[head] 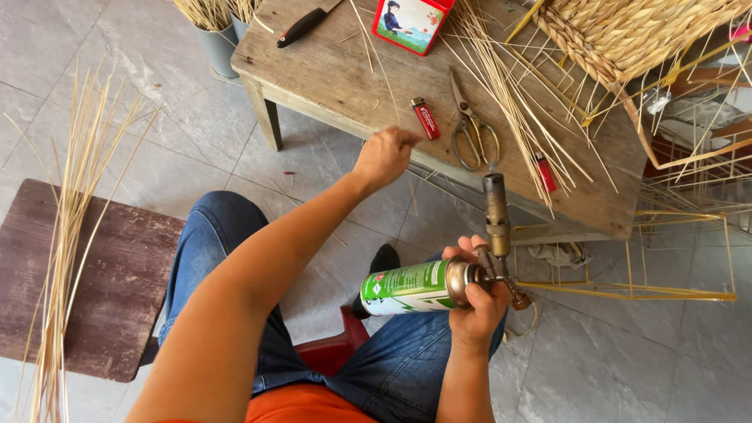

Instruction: The person uses a handheld blowtorch to heat thin bamboo strips one at a time. They hold each strip with one hand and pass the flame along its length with the other, then place the heated strip onto a nearby metal frame.

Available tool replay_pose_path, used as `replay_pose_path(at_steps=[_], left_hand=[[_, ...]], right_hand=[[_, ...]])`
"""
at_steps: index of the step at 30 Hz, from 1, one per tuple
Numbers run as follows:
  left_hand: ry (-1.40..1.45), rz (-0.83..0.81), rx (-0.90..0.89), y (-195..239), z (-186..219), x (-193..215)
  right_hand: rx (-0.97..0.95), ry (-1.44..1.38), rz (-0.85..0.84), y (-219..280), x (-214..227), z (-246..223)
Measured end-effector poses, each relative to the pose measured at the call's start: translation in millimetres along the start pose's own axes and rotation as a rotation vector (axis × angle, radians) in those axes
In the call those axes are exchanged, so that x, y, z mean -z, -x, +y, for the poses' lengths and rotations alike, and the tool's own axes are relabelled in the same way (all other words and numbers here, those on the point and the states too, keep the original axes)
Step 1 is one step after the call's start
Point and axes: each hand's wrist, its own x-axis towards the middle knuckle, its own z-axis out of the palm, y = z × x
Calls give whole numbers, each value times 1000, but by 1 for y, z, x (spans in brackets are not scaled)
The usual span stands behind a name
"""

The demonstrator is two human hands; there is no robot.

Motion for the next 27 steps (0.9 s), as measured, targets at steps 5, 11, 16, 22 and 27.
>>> replay_pose_path(at_steps=[5, 11, 16, 22, 27], left_hand=[[94, -94, 47, 75, 31, 36], [205, -167, 187, 139, 53, 77], [-10, -23, 53, 131, 42, 105], [-35, 8, 194, 98, 6, 127], [-211, 108, -56, 60, -31, 129]], right_hand=[[10, -9, 5, 2, -1, -7], [43, 13, -19, 3, -7, -11], [52, 44, -30, 3, -13, -14], [44, 70, -24, 3, -12, -14], [21, 73, -16, 4, -10, -13]])
